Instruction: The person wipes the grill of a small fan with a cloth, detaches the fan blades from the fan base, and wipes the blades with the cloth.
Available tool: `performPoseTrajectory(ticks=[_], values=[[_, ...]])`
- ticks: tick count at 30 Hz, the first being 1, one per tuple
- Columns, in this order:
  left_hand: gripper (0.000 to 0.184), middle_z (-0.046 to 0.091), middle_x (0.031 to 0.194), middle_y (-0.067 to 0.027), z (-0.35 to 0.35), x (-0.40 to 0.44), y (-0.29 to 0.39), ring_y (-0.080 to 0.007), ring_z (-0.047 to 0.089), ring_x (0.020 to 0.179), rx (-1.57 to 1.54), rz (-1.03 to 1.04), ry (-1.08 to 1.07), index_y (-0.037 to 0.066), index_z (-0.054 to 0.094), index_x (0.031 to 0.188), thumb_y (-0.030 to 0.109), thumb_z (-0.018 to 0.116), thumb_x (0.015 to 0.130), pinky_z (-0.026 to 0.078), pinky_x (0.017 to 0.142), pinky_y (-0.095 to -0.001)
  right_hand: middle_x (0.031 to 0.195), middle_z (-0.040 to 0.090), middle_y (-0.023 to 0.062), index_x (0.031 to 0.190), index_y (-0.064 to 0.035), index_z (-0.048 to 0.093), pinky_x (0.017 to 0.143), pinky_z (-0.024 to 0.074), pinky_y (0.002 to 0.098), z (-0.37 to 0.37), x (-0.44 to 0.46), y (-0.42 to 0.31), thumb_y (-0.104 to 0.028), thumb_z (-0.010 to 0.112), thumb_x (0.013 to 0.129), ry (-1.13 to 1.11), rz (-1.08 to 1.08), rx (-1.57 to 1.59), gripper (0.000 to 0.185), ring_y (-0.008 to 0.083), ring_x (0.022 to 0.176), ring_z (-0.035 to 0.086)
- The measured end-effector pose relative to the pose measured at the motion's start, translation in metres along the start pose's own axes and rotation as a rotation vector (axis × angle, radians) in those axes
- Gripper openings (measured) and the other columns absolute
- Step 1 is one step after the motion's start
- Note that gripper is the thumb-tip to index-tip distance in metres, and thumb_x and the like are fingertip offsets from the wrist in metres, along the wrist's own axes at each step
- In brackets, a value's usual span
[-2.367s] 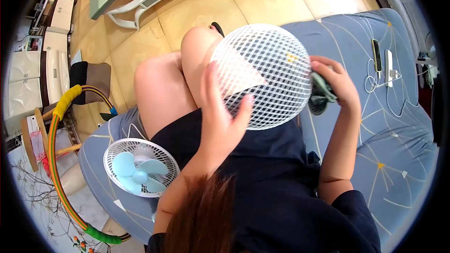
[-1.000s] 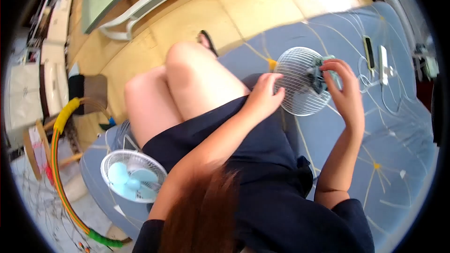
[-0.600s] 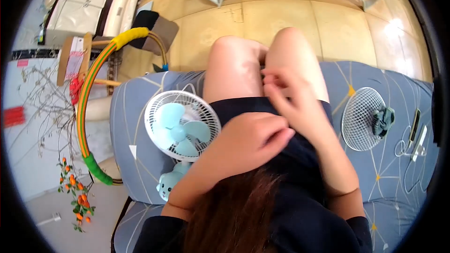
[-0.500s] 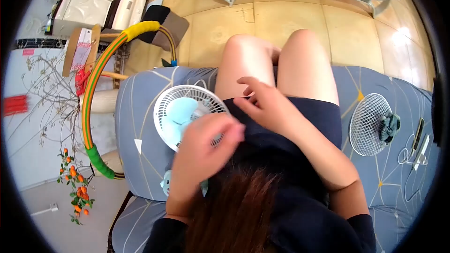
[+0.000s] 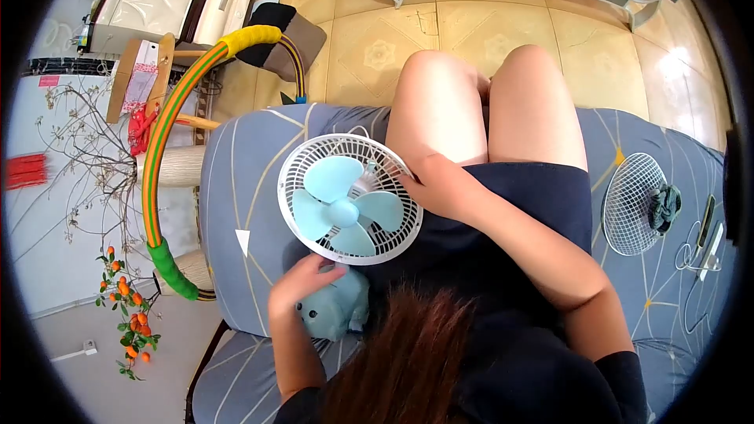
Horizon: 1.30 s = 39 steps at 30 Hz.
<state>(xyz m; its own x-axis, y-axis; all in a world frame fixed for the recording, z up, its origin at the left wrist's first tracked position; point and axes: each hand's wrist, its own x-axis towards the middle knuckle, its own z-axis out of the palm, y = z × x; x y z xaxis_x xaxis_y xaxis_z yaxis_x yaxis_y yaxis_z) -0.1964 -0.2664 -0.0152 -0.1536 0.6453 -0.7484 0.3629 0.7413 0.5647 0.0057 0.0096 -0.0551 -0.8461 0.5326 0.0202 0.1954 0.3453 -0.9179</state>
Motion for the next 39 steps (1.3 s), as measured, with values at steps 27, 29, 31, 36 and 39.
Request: performPoseTrajectory(ticks=[27, 29, 31, 36, 39], values=[[0.041, 0.07, 0.117, -0.0151, 0.01, 0.059, 0.212, -0.023, 0.064, 0.107, 0.205, 0.294, -0.344, 0.002, 0.062, 0.127, 0.019, 0.068, 0.091, 0.047, 0.098, -0.036, 0.095, 0.07, 0.0039, 0.114, 0.0064, 0.065, 0.077, 0.05, 0.0244, -0.154, -0.125, -0.01, -0.013, 0.055, 0.101, 0.525, 0.365, 0.585, 0.025, 0.0089, 0.087, 0.062], [0.04, 0.07, 0.114, -0.0154, 0.019, 0.084, 0.215, -0.0233, 0.064, 0.105, 0.272, 0.324, -0.348, 0.001, 0.063, 0.125, 0.02, 0.069, 0.09, 0.048, 0.096, -0.0361, 0.096, 0.07, 0.0044, 0.116, 0.0061, 0.064, 0.076, 0.0502, 0.025, -0.165, -0.132, -0.004, -0.014, 0.054, 0.102, 0.584, 0.389, 0.517, 0.027, 0.0094, 0.086, 0.062], [0.041, 0.071, 0.109, -0.0167, 0.027, 0.097, 0.229, -0.0242, 0.066, 0.101, 0.289, 0.279, -0.344, -0.003, 0.064, 0.121, 0.022, 0.07, 0.089, 0.049, 0.093, -0.0355, 0.095, 0.069, 0.0043, 0.116, 0.0056, 0.064, 0.075, 0.0503, 0.0253, -0.174, -0.135, 0.007, -0.014, 0.053, 0.102, 0.61, 0.441, 0.457, 0.027, 0.0093, 0.085, 0.062], [0.043, 0.071, 0.098, -0.0162, 0.031, 0.109, 0.243, -0.0243, 0.067, 0.091, 0.324, 0.178, -0.318, -0.006, 0.067, 0.112, 0.031, 0.069, 0.09, 0.051, 0.086, -0.0355, 0.093, 0.068, 0.0038, 0.115, 0.0051, 0.064, 0.073, 0.0504, 0.0258, -0.185, -0.122, 0.034, -0.015, 0.053, 0.102, 0.601, 0.44, 0.411, 0.026, 0.0086, 0.082, 0.062], [0.045, 0.071, 0.095, -0.014, 0.031, 0.114, 0.233, -0.0233, 0.067, 0.088, 0.264, 0.168, -0.303, -0.005, 0.068, 0.108, 0.037, 0.068, 0.092, 0.051, 0.083, -0.0356, 0.096, 0.069, 0.0046, 0.116, 0.005, 0.064, 0.075, 0.051, 0.026, -0.184, -0.107, 0.052, -0.017, 0.053, 0.103, 0.577, 0.41, 0.414, 0.027, 0.0092, 0.084, 0.063]])
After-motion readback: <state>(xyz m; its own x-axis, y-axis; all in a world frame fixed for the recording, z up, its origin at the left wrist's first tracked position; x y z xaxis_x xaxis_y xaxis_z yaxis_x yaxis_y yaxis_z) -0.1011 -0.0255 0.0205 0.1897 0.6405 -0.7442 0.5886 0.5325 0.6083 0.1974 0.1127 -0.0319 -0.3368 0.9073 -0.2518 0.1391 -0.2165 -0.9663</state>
